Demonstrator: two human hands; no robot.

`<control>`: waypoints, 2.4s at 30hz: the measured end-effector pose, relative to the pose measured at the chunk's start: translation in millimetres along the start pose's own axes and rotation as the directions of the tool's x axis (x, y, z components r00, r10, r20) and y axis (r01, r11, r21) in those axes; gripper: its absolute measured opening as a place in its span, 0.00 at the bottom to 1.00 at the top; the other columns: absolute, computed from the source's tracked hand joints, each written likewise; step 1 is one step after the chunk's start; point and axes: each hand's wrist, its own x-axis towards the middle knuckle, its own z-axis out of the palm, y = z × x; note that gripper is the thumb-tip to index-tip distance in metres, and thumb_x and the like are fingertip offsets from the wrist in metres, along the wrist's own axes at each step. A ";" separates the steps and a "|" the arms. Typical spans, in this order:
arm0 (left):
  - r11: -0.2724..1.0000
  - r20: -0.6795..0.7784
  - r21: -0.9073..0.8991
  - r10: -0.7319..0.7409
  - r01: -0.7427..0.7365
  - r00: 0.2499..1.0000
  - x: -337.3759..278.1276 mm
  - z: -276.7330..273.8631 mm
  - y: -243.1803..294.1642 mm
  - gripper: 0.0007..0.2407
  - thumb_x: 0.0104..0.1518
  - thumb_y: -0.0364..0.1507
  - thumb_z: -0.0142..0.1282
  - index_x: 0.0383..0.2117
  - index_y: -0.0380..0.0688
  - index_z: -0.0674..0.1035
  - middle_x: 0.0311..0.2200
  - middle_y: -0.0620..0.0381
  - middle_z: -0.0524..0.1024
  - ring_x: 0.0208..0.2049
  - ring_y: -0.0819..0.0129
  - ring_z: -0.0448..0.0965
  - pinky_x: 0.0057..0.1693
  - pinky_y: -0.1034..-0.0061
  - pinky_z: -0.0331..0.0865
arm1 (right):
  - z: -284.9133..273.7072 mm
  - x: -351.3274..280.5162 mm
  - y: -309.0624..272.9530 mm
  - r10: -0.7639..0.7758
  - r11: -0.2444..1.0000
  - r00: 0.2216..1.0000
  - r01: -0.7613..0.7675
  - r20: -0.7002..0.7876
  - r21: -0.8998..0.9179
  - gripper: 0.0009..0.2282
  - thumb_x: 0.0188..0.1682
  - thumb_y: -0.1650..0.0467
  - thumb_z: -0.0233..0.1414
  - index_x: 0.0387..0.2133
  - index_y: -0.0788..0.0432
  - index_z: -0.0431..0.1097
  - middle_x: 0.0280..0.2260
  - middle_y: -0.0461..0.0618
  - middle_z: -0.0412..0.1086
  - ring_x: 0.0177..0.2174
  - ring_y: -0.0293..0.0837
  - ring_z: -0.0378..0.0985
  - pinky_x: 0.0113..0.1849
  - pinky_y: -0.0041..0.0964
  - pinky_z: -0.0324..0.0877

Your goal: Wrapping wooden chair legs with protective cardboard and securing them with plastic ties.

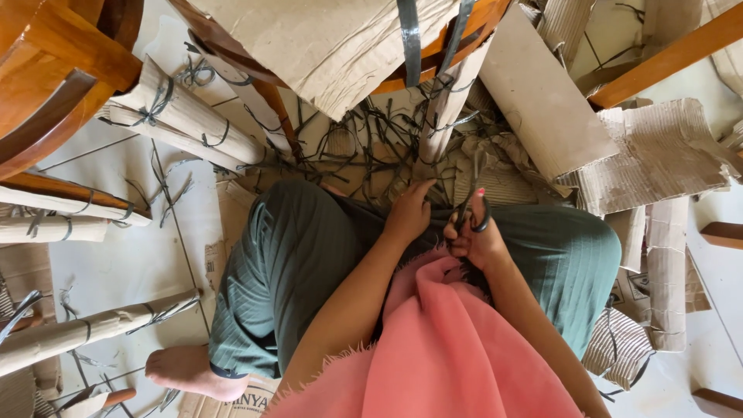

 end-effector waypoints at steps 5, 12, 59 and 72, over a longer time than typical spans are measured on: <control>0.993 0.150 -0.003 -0.120 0.121 0.981 -5.3 -11.6 11.3 0.18 0.68 0.31 0.42 0.63 0.47 0.71 0.60 0.39 0.70 0.61 0.44 0.72 0.66 0.50 0.64 | -11.6 24.0 -20.5 -0.002 0.999 1.000 0.002 -0.002 0.045 0.34 0.45 0.34 0.40 0.31 0.53 0.64 0.19 0.53 0.63 0.14 0.38 0.52 0.14 0.28 0.49; 0.794 -0.156 0.347 -0.476 0.500 0.865 -8.4 -80.3 14.0 0.14 0.59 0.38 0.52 0.49 0.57 0.80 0.60 0.39 0.65 0.52 0.38 0.75 0.57 0.47 0.67 | -52.8 85.4 -37.2 -0.136 0.989 0.973 0.123 -0.185 -0.076 0.31 0.48 0.40 0.52 0.38 0.57 0.68 0.22 0.54 0.67 0.17 0.37 0.52 0.15 0.29 0.52; 0.959 -0.580 -0.234 -0.007 -0.159 0.815 -35.2 -122.3 114.4 0.20 0.63 0.20 0.47 0.62 0.34 0.62 0.66 0.30 0.55 0.68 0.37 0.54 0.69 0.44 0.53 | 36.4 75.4 -99.6 -0.816 0.368 0.576 0.570 0.038 -0.734 0.34 0.41 0.63 0.70 0.60 0.62 0.63 0.40 0.60 0.64 0.40 0.55 0.67 0.43 0.49 0.67; 0.978 -0.710 0.188 0.197 -0.088 0.676 40.1 -98.1 89.1 0.27 0.65 0.38 0.52 0.55 0.19 0.61 0.61 0.20 0.49 0.68 0.19 0.38 0.66 0.38 0.49 | 88.4 82.8 -120.1 -0.704 0.471 0.710 0.439 -0.026 -0.765 0.33 0.36 0.58 0.68 0.51 0.64 0.66 0.45 0.69 0.74 0.51 0.66 0.74 0.55 0.63 0.66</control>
